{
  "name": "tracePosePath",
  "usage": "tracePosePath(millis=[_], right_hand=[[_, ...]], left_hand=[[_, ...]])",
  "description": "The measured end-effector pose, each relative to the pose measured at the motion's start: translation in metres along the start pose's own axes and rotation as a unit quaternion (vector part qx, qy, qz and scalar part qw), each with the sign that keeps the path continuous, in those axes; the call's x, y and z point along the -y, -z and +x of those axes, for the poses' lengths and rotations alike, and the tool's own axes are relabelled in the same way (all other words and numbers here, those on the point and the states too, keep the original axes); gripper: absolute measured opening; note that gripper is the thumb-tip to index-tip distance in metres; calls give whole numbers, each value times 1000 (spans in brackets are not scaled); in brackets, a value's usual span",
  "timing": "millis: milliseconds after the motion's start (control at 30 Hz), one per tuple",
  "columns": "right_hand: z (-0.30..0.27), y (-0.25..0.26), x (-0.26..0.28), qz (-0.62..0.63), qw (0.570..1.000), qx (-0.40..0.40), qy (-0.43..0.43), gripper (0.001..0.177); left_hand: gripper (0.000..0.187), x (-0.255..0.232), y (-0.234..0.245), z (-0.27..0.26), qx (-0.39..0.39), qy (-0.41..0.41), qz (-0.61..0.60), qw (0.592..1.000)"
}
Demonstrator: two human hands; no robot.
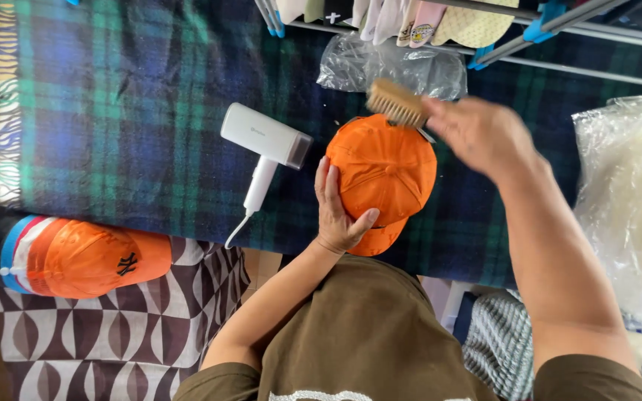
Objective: Steaming and brushing a baseball cap to clean and reshape it on a work surface.
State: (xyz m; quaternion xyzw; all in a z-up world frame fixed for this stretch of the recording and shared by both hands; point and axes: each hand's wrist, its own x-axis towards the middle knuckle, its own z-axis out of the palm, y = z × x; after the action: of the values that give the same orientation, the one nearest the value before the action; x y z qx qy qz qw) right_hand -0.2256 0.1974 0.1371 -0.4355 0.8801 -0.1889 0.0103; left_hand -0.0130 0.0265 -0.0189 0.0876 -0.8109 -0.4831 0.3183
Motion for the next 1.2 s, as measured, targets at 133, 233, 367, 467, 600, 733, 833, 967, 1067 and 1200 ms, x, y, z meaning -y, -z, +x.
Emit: tracePosePath(millis=[133, 233, 367, 467, 600, 733, 833, 967, 1067, 1200], right_hand=[[8, -13, -40, -118, 986, 101, -59, 35], [20, 8, 0, -12, 998, -5, 53, 31], [-4, 11, 8, 66, 995, 72, -10, 28], [-5, -14, -46, -21, 992, 106, -63, 31], [-12, -56, -83, 44, 996, 21, -73, 35], [-45, -15, 5, 246, 964, 36, -95, 26], [-27, -14, -2, -166, 968, 45, 181, 44], [31, -14, -24, 214, 949, 173, -155, 23], [26, -46, -64, 182, 906, 261, -277, 37], [8, -32, -32, 265, 946, 67, -175, 36]], left_hand=[[108, -1, -1, -6, 9, -6, -12, 1000], [108, 5, 3, 9, 0, -9, -15, 1000], [110, 5, 2, -3, 17, -8, -13, 1000], [110, 3, -1, -2, 13, -6, -19, 1000], [110, 5, 7, 0, 25, -11, -16, 1000], [112, 6, 2, -4, 21, -9, -24, 999], [113, 7, 1, -1, 29, -7, -24, 999], [110, 5, 3, 3, 18, -6, -11, 1000], [109, 2, 4, -1, 29, -7, -26, 999], [109, 4, 5, -3, 28, -2, -24, 999]])
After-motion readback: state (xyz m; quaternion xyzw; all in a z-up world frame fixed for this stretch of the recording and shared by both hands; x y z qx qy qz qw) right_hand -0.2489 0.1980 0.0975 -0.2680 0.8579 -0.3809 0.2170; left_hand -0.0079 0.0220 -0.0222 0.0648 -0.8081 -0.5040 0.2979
